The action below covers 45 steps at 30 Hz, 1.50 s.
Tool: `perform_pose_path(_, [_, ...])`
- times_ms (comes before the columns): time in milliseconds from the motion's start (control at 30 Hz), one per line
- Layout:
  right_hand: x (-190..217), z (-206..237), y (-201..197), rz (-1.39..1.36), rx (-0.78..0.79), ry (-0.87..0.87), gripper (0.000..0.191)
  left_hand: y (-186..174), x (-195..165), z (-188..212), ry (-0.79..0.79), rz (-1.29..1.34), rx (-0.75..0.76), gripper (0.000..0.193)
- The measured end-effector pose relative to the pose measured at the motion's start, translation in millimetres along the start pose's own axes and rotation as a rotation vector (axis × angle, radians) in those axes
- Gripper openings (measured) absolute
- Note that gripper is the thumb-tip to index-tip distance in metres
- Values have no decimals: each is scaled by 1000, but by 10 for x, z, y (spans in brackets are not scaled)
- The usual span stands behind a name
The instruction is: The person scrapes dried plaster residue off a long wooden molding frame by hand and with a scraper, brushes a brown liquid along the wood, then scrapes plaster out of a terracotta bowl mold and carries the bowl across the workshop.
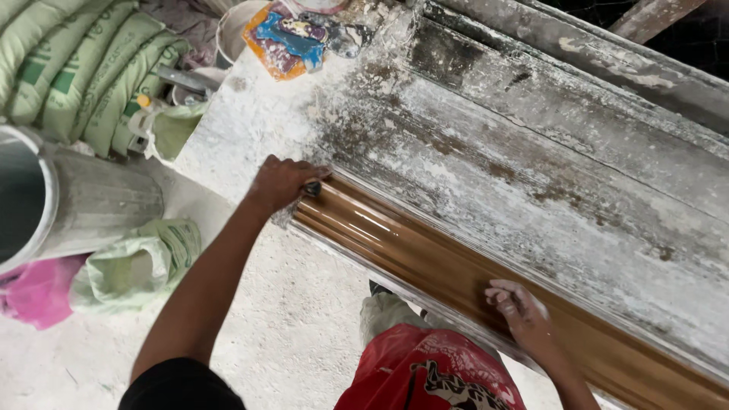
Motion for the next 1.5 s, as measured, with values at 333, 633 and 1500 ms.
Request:
perform_pose_path(333, [-171, 673, -120, -47, -181, 250, 43, 276, -463, -386, -43, 696, 209, 36])
perform_pose_path(633, [-699, 1533, -336, -79, -400, 352, 42, 241, -3348, -764, 356, 851, 178, 43])
perform_pose_path(1500, [-3821, 5836, -3055, -483, -1093, 232, 32, 271, -10850, -875, 615, 753, -279, 32])
Point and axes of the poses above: each hand's wrist, its own z-axis away from the middle knuckle, its own y-axis out of the palm, x = y × z, the point moved 1 cm from there along -z, towards the middle knuckle, and after that the axes turned 2 degrees about z, right-handed, at the moved point
